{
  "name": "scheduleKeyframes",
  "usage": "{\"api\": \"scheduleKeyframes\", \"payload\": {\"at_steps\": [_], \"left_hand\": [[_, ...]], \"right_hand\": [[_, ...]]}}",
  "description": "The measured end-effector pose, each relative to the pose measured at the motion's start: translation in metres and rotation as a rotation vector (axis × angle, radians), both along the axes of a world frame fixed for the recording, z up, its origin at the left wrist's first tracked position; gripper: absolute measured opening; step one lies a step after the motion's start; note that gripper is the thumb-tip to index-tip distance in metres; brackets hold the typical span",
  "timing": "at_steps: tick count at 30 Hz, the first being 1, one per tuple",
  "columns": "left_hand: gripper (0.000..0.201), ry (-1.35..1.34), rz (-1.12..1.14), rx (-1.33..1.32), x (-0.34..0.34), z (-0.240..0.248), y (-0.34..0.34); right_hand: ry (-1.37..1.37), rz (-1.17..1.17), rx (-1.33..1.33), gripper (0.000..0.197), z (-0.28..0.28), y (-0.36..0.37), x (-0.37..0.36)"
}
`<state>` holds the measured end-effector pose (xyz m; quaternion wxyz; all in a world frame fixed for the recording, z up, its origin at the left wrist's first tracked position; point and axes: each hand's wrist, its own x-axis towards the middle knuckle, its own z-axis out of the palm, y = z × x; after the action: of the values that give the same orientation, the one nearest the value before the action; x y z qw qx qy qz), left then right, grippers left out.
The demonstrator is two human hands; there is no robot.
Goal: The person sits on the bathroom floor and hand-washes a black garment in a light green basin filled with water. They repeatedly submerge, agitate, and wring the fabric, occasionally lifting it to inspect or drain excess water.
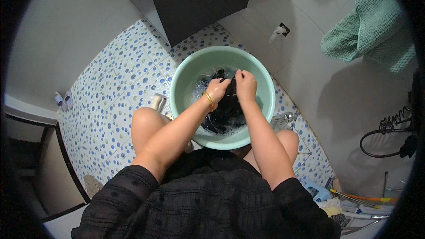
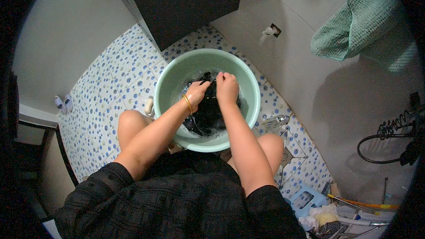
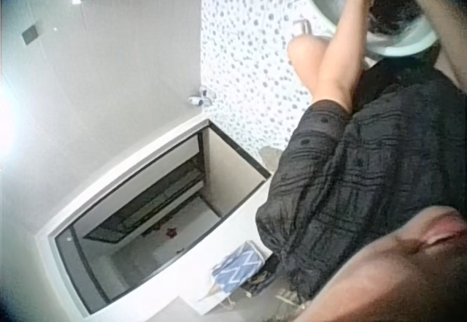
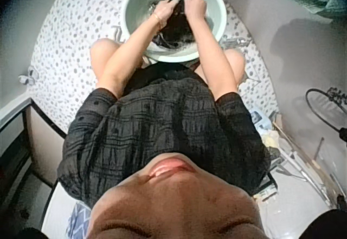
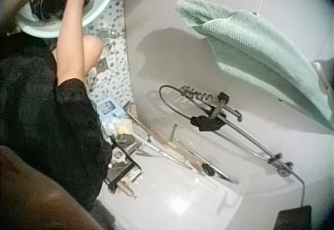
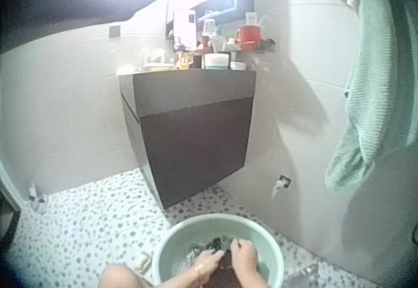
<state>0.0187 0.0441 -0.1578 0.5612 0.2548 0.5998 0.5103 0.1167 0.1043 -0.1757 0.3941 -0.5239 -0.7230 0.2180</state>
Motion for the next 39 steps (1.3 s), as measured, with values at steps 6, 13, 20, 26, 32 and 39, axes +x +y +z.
{"api": "scheduleKeyframes", "payload": {"at_steps": [6,13,20,26,32,39], "left_hand": [[0.047,0.743,-0.063,0.167,-0.048,0.008,0.009],[0.075,1.301,-0.199,-0.290,-0.044,0.007,-0.002],[0.114,1.281,-0.784,-0.564,-0.005,-0.016,-0.025],[0.061,1.320,-0.474,-0.184,-0.038,-0.068,-0.010],[0.015,1.337,-0.105,0.038,-0.064,-0.028,-0.010],[0.016,0.454,-0.044,0.017,-0.077,-0.006,0.008]], "right_hand": [[0.171,0.015,-0.334,0.039,0.011,0.020,0.033],[-0.141,0.159,-0.074,0.045,0.010,0.007,0.047],[-1.017,0.427,-0.481,0.089,-0.012,-0.046,0.028],[-0.346,0.325,-0.449,0.045,-0.052,-0.003,0.034],[0.701,0.236,-1.019,0.031,-0.022,0.017,0.066],[0.704,0.229,-0.510,0.029,0.003,0.017,0.076]]}}
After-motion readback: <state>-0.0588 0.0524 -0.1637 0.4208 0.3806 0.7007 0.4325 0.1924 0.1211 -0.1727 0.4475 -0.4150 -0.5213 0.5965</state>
